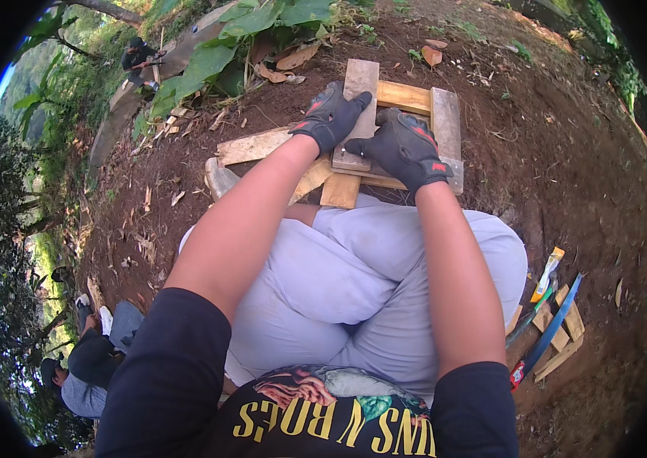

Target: The person sits on the ground and uses a hammer to drive nails into a wooden frame. They repeatedly position the nails and strike them with the hammer to secure the wooden pieces together.

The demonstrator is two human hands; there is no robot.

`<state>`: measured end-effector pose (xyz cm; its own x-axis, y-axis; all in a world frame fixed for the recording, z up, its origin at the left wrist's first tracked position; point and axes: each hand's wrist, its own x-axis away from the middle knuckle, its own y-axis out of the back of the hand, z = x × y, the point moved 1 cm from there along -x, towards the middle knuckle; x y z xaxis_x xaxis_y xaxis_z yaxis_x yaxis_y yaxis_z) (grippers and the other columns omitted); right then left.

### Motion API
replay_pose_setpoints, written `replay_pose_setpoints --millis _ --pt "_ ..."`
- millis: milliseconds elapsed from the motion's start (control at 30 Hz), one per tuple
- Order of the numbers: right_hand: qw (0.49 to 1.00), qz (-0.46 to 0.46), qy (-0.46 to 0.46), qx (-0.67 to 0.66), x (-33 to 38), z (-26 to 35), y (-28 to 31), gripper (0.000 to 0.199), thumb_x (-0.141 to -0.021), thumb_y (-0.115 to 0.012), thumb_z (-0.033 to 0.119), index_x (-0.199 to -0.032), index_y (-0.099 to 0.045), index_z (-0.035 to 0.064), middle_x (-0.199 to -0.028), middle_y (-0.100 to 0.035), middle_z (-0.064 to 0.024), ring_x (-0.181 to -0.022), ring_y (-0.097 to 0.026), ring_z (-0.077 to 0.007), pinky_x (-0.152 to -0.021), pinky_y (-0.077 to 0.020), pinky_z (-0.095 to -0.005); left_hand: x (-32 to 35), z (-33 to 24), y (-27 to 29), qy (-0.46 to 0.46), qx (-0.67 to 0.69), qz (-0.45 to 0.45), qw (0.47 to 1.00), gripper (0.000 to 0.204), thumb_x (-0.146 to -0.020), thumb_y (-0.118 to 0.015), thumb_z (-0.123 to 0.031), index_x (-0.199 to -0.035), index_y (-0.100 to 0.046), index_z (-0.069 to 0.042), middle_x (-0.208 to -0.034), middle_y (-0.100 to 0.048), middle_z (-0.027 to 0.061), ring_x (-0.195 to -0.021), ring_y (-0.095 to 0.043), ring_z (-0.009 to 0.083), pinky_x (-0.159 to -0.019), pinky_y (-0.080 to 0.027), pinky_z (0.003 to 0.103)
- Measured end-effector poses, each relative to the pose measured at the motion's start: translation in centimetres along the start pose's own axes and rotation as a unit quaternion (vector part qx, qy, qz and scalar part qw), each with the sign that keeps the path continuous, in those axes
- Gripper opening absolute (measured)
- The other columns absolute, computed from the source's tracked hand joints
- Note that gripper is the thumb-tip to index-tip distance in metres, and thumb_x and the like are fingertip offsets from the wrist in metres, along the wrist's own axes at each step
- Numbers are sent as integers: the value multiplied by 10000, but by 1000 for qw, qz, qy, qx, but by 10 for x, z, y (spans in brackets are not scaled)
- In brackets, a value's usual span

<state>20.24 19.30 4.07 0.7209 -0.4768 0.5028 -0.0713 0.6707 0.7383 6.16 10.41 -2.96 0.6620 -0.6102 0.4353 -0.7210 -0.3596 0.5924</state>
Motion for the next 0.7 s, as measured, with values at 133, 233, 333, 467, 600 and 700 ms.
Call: replay_pose_setpoints --millis 133,233,333,467,600,700 --pt "1000 9 -4 -18 4 4 1 776 -762 -851 634 -1275 -725 65 -1224 -765 -180 -1160 -731 -339 -993 -568 -445 -2 6 -5 7 6 -31 999 615 -1042 -598 -492 -1421 -614 -9 -1335 -712 256 -1270 -680 408 -1077 -521 496" --pt "1000 1 2 -2 2 3 -5 783 -766 -845 649 -1252 -727 48 -1202 -761 -190 -1155 -728 -348 -979 -572 -457 -10 9 -5 16 4 -21 1000 599 -1032 -608 -476 -1386 -596 7 -1368 -683 286 -1302 -650 444 -1108 -508 520" --pt "1000 12 6 7 -2 -2 -6 807 -765 -840 660 -1251 -721 27 -1222 -749 -202 -1166 -720 -356 -976 -572 -464 -7 9 -8 23 38 -14 999 573 -1048 -577 -451 -1393 -591 6 -1380 -675 283 -1303 -643 455 -1108 -503 530" --pt "1000 -9 16 -8 0 -2 -8 814 -766 -836 661 -1243 -720 12 -1192 -758 -202 -1143 -727 -363 -973 -573 -470 -4 10 -12 29 35 -55 997 539 -1061 -546 -440 -1363 -620 -1 -1349 -691 280 -1286 -649 464 -1088 -514 539" --pt "1000 -12 15 -2 -2 -4 -10 809 -763 -840 652 -1247 -719 15 -1177 -766 -204 -1137 -732 -360 -981 -570 -469 -8 11 -12 30 27 -61 997 547 -1065 -534 -451 -1377 -620 -11 -1340 -694 280 -1279 -651 470 -1089 -515 541" --pt "1000 1 8 -16 1 1 -5 820 -759 -845 641 -1274 -715 16 -1199 -765 -210 -1153 -731 -357 -990 -568 -463 -7 15 -13 36 5 -66 997 556 -1067 -528 -453 -1393 -612 -11 -1337 -691 288 -1277 -650 472 -1095 -513 542"
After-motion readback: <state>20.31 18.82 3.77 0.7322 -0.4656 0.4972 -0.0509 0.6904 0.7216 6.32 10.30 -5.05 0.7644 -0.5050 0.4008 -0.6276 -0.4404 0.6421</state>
